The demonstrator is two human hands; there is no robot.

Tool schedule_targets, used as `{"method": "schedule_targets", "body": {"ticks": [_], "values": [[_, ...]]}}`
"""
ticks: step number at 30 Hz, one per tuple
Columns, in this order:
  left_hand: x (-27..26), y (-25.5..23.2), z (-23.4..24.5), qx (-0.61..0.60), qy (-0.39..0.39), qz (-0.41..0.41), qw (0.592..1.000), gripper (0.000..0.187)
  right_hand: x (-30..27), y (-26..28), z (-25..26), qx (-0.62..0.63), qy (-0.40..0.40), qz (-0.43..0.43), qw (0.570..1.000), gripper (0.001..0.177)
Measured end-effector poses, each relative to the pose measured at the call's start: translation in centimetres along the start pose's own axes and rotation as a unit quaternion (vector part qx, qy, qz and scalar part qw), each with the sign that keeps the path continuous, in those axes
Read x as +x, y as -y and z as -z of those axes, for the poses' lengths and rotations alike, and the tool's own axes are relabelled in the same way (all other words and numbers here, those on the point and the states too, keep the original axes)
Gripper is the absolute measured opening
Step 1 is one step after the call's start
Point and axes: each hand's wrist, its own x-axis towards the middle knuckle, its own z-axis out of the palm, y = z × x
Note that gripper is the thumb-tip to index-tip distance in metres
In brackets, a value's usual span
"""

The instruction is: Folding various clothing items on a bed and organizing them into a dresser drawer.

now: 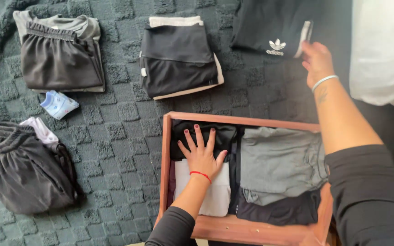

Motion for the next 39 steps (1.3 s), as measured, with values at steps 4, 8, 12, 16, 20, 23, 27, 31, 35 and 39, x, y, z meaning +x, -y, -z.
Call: {"method": "schedule_targets", "body": {"ticks": [4,8,12,16,20,23,27,31,35,39], "values": [[0.4,0.2,-0.6,-0.006,0.034,0.041,0.999,0.084,6.0,1.0,-1.3,0.125,0.164,0.013,0.978,0.034],[0.7,0.5,-0.6,-0.028,0.041,0.033,0.998,0.086,4.1,5.4,-4.7,0.150,0.190,-0.070,0.968,0.020],[0.9,0.6,-0.9,-0.046,0.071,0.016,0.996,0.089,-0.5,9.1,-6.3,0.163,0.217,-0.119,0.955,0.008],[0.8,0.7,-0.2,-0.051,0.079,-0.003,0.996,0.090,-2.6,8.8,-4.7,0.210,0.247,-0.100,0.941,0.010],[0.6,1.0,0.6,-0.072,0.095,-0.016,0.993,0.092,-9.7,9.0,-2.1,0.208,0.307,-0.025,0.928,0.011],[-0.7,2.3,-0.7,-0.111,0.068,-0.021,0.991,0.080,-20.1,8.9,-0.6,0.238,0.348,0.018,0.907,0.038],[-3.4,4.8,0.4,-0.685,0.086,0.058,0.722,0.085,-34.5,4.8,0.8,0.352,0.394,0.052,0.847,0.076],[-7.4,6.5,11.3,-0.883,0.274,0.059,0.376,0.091,-45.1,-1.9,-0.5,0.324,0.328,-0.113,0.880,0.088],[-10.3,10.2,13.2,-0.881,0.387,0.077,0.260,0.083,-48.9,-7.2,-1.1,0.285,0.288,-0.320,0.857,0.068],[-8.0,11.3,11.5,-0.717,0.305,0.171,0.603,0.053,-45.2,-10.4,-1.5,0.144,0.294,-0.253,0.910,0.058]]}}
